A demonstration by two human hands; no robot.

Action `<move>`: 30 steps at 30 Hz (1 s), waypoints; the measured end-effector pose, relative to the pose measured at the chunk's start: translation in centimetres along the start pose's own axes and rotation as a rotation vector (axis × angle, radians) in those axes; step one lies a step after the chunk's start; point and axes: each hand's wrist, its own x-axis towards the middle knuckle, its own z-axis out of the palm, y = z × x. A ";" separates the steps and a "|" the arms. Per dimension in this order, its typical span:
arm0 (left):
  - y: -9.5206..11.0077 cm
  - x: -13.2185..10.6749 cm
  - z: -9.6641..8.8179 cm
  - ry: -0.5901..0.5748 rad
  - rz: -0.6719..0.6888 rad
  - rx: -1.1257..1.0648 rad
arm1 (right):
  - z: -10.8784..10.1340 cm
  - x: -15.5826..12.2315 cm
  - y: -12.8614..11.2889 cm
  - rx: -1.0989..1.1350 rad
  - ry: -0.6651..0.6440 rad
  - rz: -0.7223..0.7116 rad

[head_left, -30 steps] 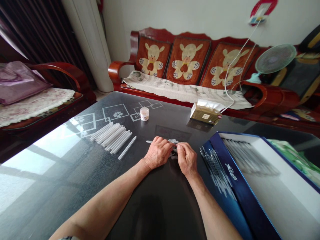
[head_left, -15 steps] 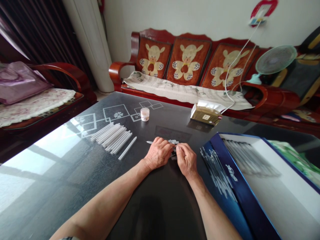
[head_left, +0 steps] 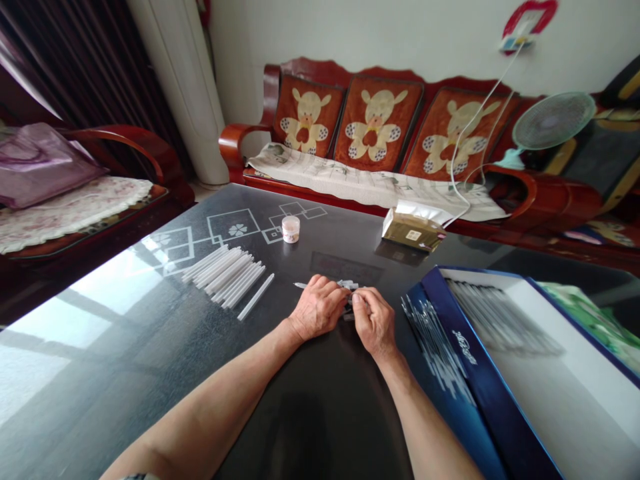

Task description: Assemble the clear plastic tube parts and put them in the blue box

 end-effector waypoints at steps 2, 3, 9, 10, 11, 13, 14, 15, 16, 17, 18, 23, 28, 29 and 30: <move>0.0 0.0 0.0 -0.006 -0.002 0.000 | 0.0 0.0 0.0 -0.001 -0.020 0.000; 0.0 0.0 0.0 -0.008 -0.001 0.001 | -0.1 0.1 0.0 -0.001 -0.029 0.000; 0.0 0.0 -0.1 -0.013 0.004 -0.007 | -0.1 0.2 -0.3 0.015 -0.033 0.011; 0.1 0.0 -0.1 -0.003 0.002 -0.005 | -0.1 0.2 -0.3 0.013 -0.028 0.015; 0.1 0.1 -0.3 0.020 -0.004 0.001 | -0.1 0.2 -0.3 0.009 -0.014 0.024; 0.3 0.2 -0.5 0.113 -0.047 0.011 | -0.1 0.3 0.0 -0.004 0.052 0.060; 0.3 0.2 -0.5 0.173 -0.092 0.006 | -0.2 0.3 0.1 -0.013 0.106 0.089; 0.2 0.2 -0.6 0.231 -0.157 -0.014 | -0.2 0.4 0.3 -0.021 0.165 0.121; 0.2 0.2 -0.5 0.277 -0.235 -0.050 | -0.3 0.4 0.4 -0.025 0.218 0.151; 0.0 0.2 -0.5 0.309 -0.326 -0.100 | -0.3 0.4 0.4 -0.023 0.259 0.173; -0.1 0.2 -0.4 0.323 -0.424 -0.159 | -0.4 0.5 0.4 -0.014 0.284 0.183; -0.9 0.3 -0.2 0.335 -0.854 -0.632 | 0.2 0.2 -0.8 0.065 0.149 0.054; -1.3 1.1 -0.3 0.389 -0.991 -1.158 | 0.8 -0.1 -2.3 0.084 -0.110 -0.097; -1.5 1.2 -0.4 0.402 -1.007 -1.258 | 0.7 -0.1 -2.4 0.081 -0.148 -0.112; -1.7 1.3 -0.5 0.415 -1.021 -1.344 | 0.6 0.0 -2.4 0.076 -0.169 -0.122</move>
